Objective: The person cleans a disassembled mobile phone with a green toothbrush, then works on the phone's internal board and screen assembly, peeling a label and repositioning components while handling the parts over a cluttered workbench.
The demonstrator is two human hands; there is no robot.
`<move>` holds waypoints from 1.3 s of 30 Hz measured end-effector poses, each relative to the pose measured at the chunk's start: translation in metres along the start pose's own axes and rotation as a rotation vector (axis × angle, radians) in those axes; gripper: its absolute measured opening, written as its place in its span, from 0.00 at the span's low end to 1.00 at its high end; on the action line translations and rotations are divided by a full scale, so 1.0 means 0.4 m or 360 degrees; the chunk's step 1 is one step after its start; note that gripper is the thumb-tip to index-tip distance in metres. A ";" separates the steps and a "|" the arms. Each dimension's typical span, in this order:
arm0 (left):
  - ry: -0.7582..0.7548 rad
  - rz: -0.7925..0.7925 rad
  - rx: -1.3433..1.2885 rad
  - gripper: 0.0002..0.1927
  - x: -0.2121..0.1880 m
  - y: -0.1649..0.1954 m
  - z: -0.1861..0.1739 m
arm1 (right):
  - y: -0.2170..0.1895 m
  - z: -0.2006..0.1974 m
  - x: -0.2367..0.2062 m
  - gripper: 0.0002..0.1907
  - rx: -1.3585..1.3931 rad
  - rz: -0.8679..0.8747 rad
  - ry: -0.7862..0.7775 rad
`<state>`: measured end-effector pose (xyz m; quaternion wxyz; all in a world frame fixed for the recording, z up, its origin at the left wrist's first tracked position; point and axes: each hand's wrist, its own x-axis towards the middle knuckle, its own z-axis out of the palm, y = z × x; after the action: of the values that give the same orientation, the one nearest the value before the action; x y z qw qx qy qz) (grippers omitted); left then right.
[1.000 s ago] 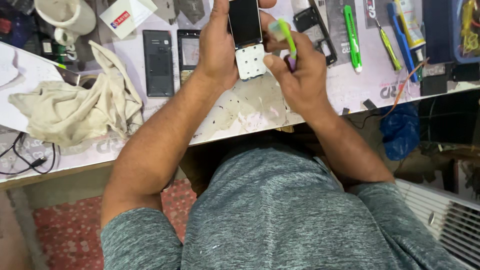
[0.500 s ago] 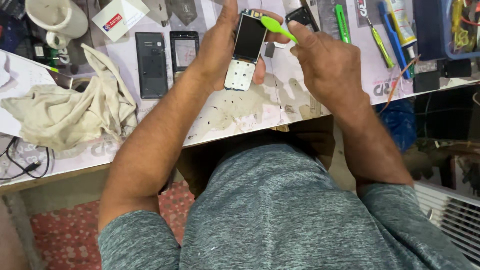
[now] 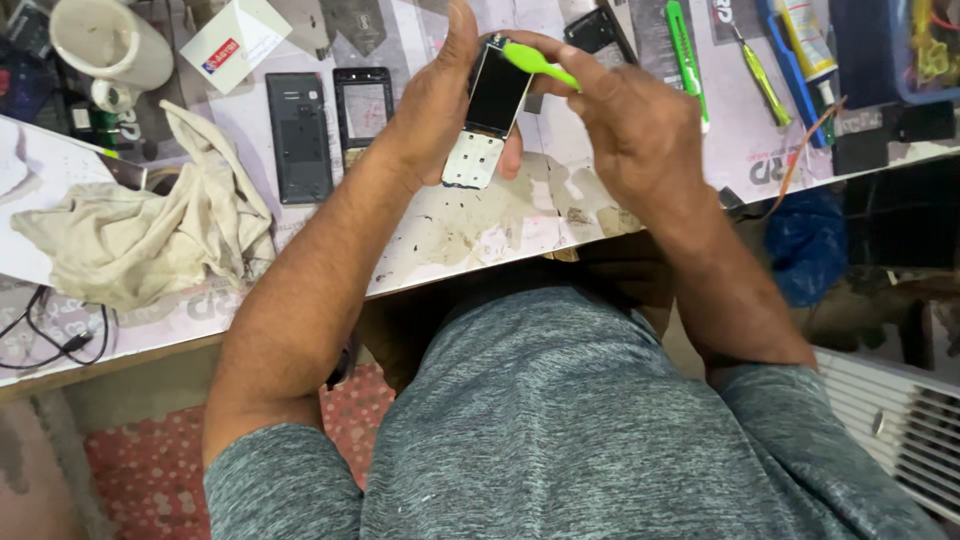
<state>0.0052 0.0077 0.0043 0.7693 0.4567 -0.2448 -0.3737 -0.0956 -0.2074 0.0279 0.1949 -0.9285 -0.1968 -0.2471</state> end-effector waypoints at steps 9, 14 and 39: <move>-0.0037 -0.0052 0.0092 0.52 0.009 -0.009 0.003 | -0.012 -0.039 -0.018 0.25 0.0036 0.0062 -0.0056; 0.0021 -0.0109 0.0118 0.54 0.008 -0.012 0.004 | -0.011 -0.020 -0.001 0.28 0.0068 0.0003 0.0000; 0.0016 -0.0157 -0.0056 0.53 0.013 -0.037 -0.015 | -0.028 -0.021 0.002 0.22 -0.0031 -0.0016 -0.0050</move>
<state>0.0075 0.0023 -0.0115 0.7591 0.4565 -0.2115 -0.4131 -0.1034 -0.2014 0.0382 0.1815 -0.9331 -0.2021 -0.2355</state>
